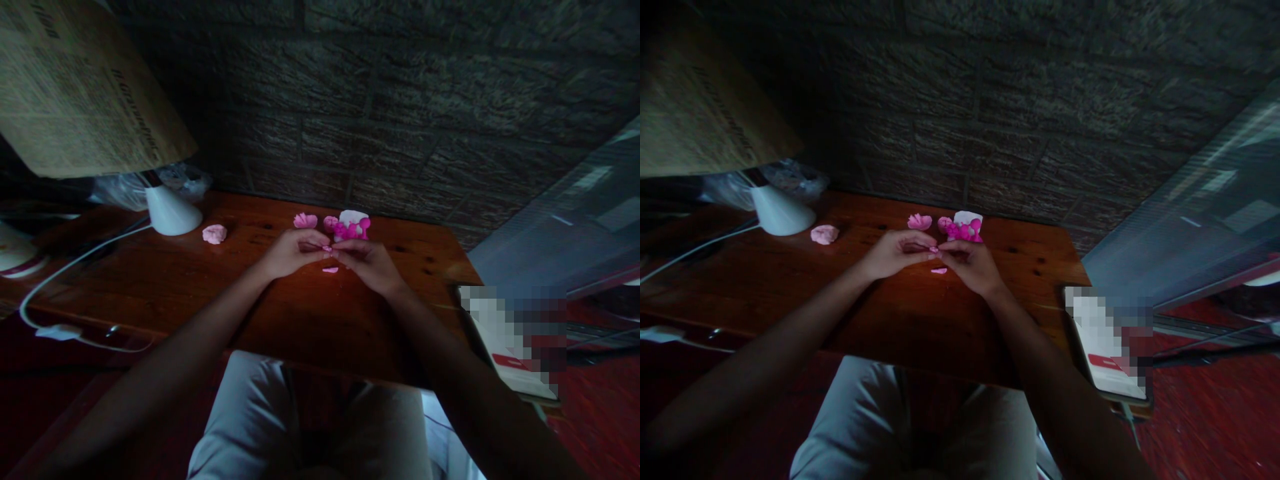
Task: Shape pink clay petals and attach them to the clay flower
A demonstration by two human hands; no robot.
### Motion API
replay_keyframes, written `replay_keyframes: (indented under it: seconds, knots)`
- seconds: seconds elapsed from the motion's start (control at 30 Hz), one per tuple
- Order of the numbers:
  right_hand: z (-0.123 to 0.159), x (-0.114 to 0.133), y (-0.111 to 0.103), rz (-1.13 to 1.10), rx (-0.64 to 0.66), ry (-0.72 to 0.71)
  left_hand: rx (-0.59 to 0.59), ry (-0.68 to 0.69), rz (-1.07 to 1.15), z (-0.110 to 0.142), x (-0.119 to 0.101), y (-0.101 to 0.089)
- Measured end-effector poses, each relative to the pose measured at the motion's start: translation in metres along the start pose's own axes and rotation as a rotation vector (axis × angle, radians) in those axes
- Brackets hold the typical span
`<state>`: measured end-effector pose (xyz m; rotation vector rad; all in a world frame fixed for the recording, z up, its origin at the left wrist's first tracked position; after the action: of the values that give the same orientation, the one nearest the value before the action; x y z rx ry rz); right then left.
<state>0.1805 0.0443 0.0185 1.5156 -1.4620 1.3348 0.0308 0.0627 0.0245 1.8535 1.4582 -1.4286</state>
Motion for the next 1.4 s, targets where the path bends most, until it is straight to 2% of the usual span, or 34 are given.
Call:
replay_keyframes:
  seconds: [0.37,0.73,1.0,1.17,1.4]
  knots:
    - [0.001,0.008,-0.002,0.05,-0.016,-0.089,0.011,0.015,-0.002,0.0,-0.002,0.001]
    - [0.001,0.004,0.0,0.038,-0.017,-0.038,-0.038,0.014,0.094,-0.001,0.002,0.0]
    - [0.001,0.003,-0.003,0.007,-0.004,0.024,-0.006,0.043,0.012,0.002,-0.007,0.004]
    - [0.0,0.002,-0.006,0.011,-0.063,0.034,-0.067,0.051,-0.027,0.003,-0.007,0.003]
    - [0.001,0.006,-0.015,-0.002,-0.167,-0.045,-0.149,0.041,-0.003,0.001,-0.008,-0.007]
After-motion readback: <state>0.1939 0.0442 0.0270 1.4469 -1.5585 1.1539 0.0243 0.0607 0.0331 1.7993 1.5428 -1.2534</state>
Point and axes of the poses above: each hand's wrist, its own z-axis away from the middle knuckle, its own y-axis out of the palm, x = y × z, the point moved 8 cm from there along -z, towards the middle knuckle
